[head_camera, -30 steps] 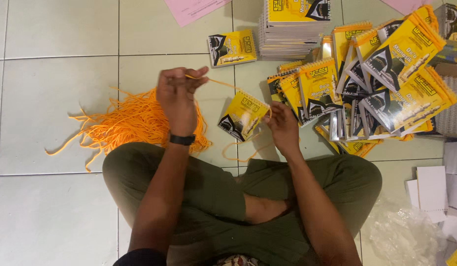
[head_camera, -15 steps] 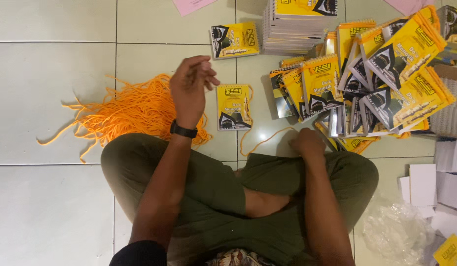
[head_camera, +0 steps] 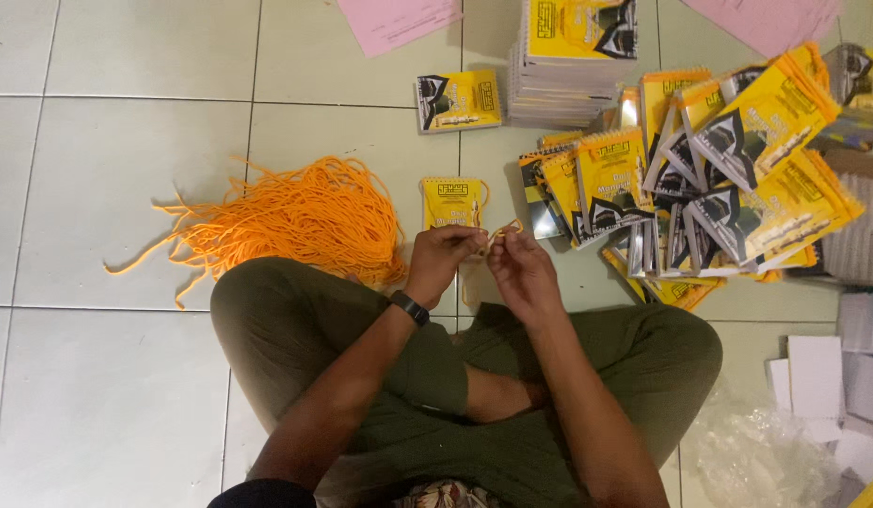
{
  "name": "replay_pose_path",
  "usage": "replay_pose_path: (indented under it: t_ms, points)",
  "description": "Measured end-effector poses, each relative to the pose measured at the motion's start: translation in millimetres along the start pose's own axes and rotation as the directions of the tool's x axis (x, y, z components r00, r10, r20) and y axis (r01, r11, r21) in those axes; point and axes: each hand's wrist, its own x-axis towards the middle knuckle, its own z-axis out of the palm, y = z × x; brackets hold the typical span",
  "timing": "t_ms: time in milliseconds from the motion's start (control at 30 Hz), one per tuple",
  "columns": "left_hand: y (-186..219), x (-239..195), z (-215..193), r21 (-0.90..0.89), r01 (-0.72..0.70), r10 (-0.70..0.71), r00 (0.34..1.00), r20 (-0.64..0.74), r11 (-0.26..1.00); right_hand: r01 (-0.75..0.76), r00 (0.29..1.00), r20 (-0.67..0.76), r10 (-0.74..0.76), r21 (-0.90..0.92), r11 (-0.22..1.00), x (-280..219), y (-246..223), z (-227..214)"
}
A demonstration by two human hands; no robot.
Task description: The person sits on the floor and ties orange string around the spiral binding of yellow notebooks. They pull the string through the binding, tie a knot, and place the finished notebook into a growing stack.
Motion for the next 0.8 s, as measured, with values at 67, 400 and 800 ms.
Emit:
replay_pose_path:
  t_ms: [67,400,800]
  points:
    - [-10.9,-2.1,3.1,-0.165,0.067,-0.072,0.997,-0.03,0.984,-0.051,0.998,-0.024,0.053,0.102,0.993,0.2,9.9,-2.4]
    - [-9.4,-6.9,16.7,-0.014,-0.206,0.206,0.978,-0.025,0.978,-0.118,0.988,-0.061,0.145,0.318,0.941,-3.6,14.0,5.7]
    - [2.7,-5.4,8.5,0.239,-0.367,0.362,0.93,0.067,0.899,-0.298,0.952,-0.005,0.305,0.192,0.935,-15.9,-8.3,13.9]
